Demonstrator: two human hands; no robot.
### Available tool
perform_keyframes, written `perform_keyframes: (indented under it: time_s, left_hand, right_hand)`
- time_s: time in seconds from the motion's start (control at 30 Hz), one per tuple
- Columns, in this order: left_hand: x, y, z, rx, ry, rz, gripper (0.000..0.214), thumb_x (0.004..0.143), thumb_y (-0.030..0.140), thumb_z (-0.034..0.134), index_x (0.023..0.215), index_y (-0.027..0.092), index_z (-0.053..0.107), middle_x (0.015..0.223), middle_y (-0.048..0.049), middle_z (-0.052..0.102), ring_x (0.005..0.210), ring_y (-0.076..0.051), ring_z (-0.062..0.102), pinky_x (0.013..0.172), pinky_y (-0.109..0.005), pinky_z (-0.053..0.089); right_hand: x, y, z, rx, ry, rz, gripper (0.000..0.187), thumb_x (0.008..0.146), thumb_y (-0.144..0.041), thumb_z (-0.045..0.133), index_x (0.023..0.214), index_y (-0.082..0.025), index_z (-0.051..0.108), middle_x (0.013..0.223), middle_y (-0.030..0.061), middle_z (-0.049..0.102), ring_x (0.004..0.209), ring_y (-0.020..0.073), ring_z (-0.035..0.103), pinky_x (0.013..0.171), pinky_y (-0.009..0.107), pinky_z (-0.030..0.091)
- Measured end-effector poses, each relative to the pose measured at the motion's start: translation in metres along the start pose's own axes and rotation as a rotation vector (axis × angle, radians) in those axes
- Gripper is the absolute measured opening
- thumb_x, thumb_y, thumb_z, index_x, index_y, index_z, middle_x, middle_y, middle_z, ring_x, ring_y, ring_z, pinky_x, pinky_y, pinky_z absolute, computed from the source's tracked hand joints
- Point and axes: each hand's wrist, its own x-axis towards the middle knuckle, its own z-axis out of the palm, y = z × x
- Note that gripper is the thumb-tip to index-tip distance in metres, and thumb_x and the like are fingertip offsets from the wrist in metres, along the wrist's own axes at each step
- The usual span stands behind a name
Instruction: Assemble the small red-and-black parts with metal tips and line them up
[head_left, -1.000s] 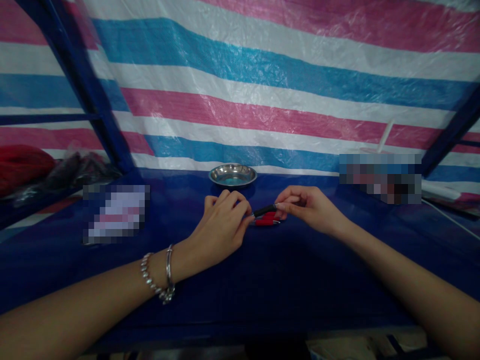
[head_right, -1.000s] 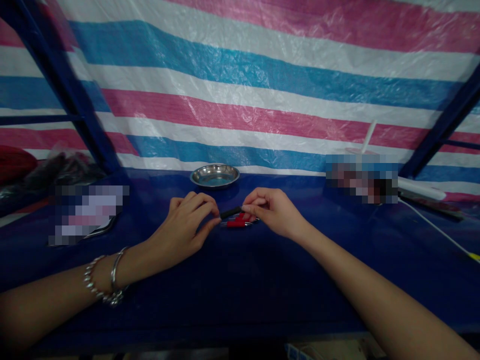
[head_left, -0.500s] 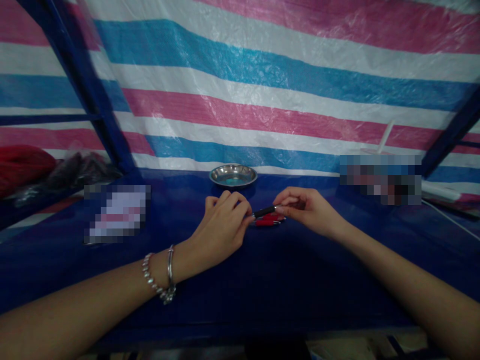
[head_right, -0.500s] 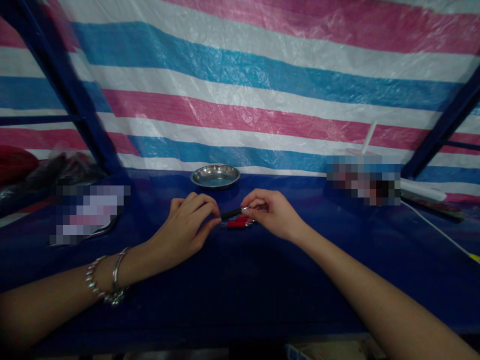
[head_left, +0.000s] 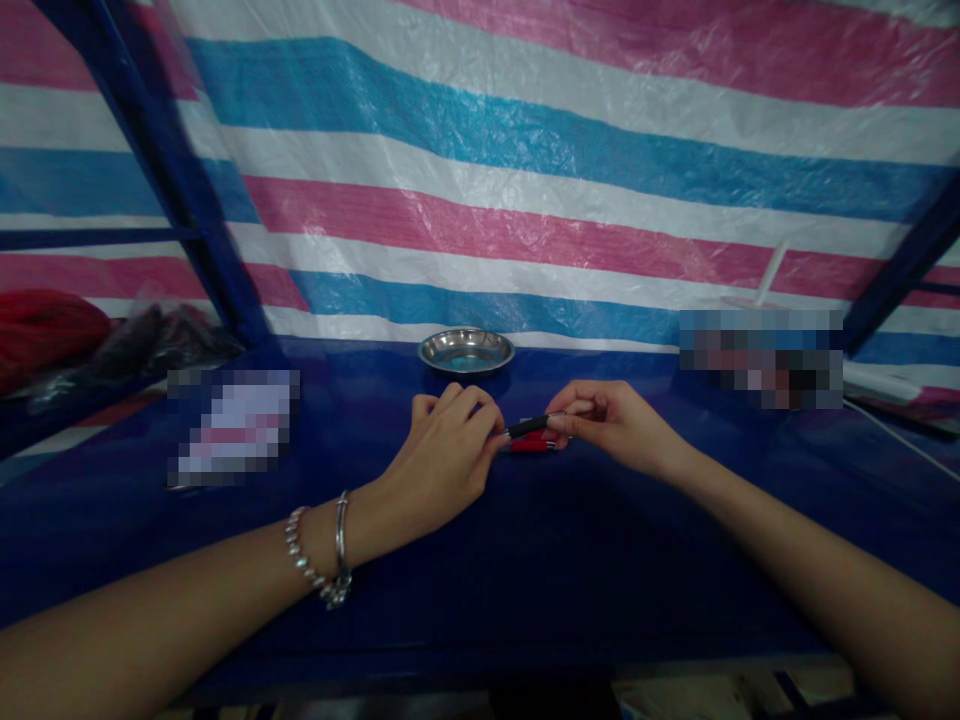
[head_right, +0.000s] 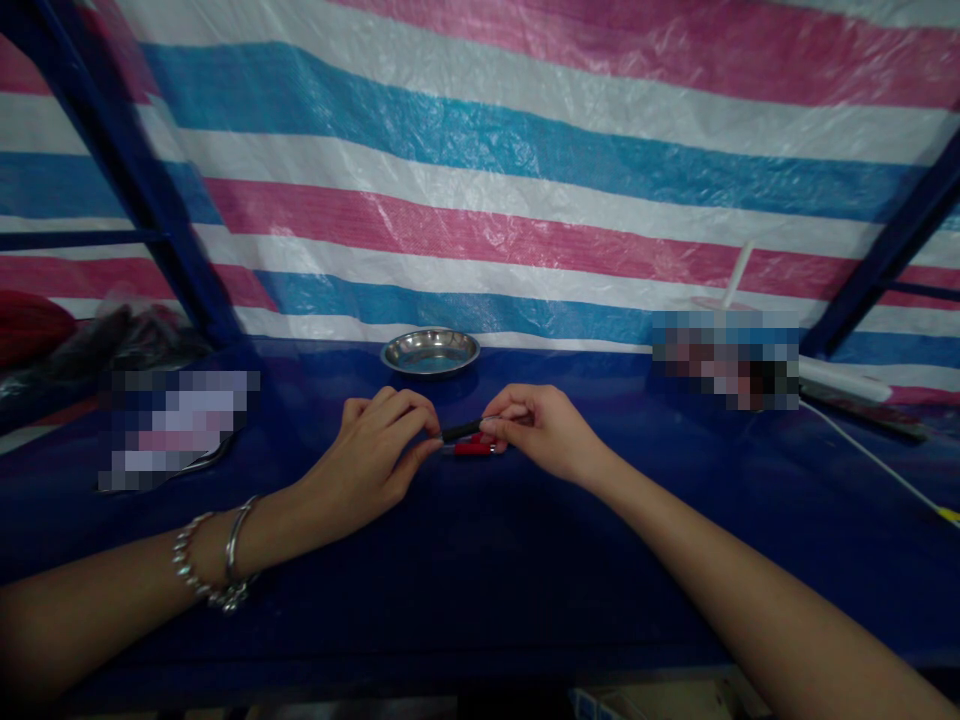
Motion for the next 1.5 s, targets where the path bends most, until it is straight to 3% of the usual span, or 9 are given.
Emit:
perform_keyframes:
  time_s: [0.3, 0.5, 0.93, 1.13, 1.3, 1.5]
  left_hand:
    - [0.0001, 0.0004, 0.0004, -0.008, 0.001, 0.011, 0.005, 0.082, 0.018, 0.046, 0.084, 0.017, 0.051, 0.091, -0.0028, 0.053, 0.087, -0.02, 0.043, 0.068, -0.033, 0.027]
    - [0.0, 0.0005, 0.0008, 0.005, 0.012, 0.014, 0.005, 0.082, 0.018, 0.046, 0.084, 0.017, 0.051, 0.092, -0.0026, 0.053, 0.086, -0.02, 0.043, 0.068, -0.033, 0.027]
    - [-0.0007, -0.0009, 0.0011, 0.015, 0.047, -0.011, 0.004, 0.082, 0.019, 0.047, 0.083, 0.018, 0.05, 0.09, -0.0017, 0.053, 0.086, -0.019, 0.044, 0.067, -0.033, 0.027]
    - [-0.0005, -0.0005, 0.0008, 0.002, 0.038, -0.009, 0.004, 0.082, 0.019, 0.047, 0.083, 0.018, 0.05, 0.09, -0.0018, 0.053, 0.085, -0.019, 0.044, 0.068, -0.033, 0.027]
    - [-0.0006, -0.0003, 0.0005, 0.002, 0.033, -0.002, 0.004, 0.082, 0.019, 0.046, 0.083, 0.017, 0.05, 0.09, -0.0021, 0.053, 0.085, -0.019, 0.044, 0.068, -0.033, 0.027]
    - [-0.0008, -0.0007, 0.0008, 0.009, 0.038, -0.007, 0.004, 0.082, 0.019, 0.047, 0.084, 0.018, 0.051, 0.09, -0.002, 0.053, 0.085, -0.019, 0.044, 0.067, -0.033, 0.027]
  right_hand:
    - [-0.0005, -0.0009, -0.002, -0.139, -0.063, -0.018, 0.025, 0.079, -0.037, 0.047, 0.068, -0.015, 0.053, 0.062, 0.0024, 0.06, 0.053, 0.0097, 0.055, 0.055, 0.024, 0.043]
    - [0.001, 0.0022, 0.0006, 0.055, -0.062, 0.015, 0.017, 0.076, -0.031, 0.052, 0.084, -0.016, 0.047, 0.058, -0.0016, 0.06, 0.048, 0.0099, 0.056, 0.051, 0.024, 0.044]
    - [-0.0015, -0.0053, -0.0001, 0.111, -0.085, 0.056, 0.012, 0.073, -0.019, 0.055, 0.082, -0.015, 0.048, 0.061, -0.0018, 0.062, 0.052, 0.0083, 0.057, 0.056, 0.023, 0.044]
    - [0.0001, -0.0006, -0.0006, -0.009, -0.052, -0.001, 0.013, 0.075, -0.028, 0.053, 0.076, -0.015, 0.051, 0.065, 0.0013, 0.062, 0.051, 0.0088, 0.055, 0.054, 0.023, 0.043]
    - [0.001, 0.0021, -0.0029, -0.179, -0.076, -0.036, 0.031, 0.08, -0.04, 0.044, 0.066, -0.015, 0.054, 0.062, 0.0032, 0.061, 0.05, 0.009, 0.054, 0.052, 0.023, 0.04]
    - [0.0001, -0.0004, 0.001, 0.023, 0.031, -0.027, 0.023, 0.073, -0.032, 0.055, 0.091, -0.019, 0.047, 0.057, -0.0037, 0.06, 0.049, 0.0102, 0.057, 0.054, 0.024, 0.044]
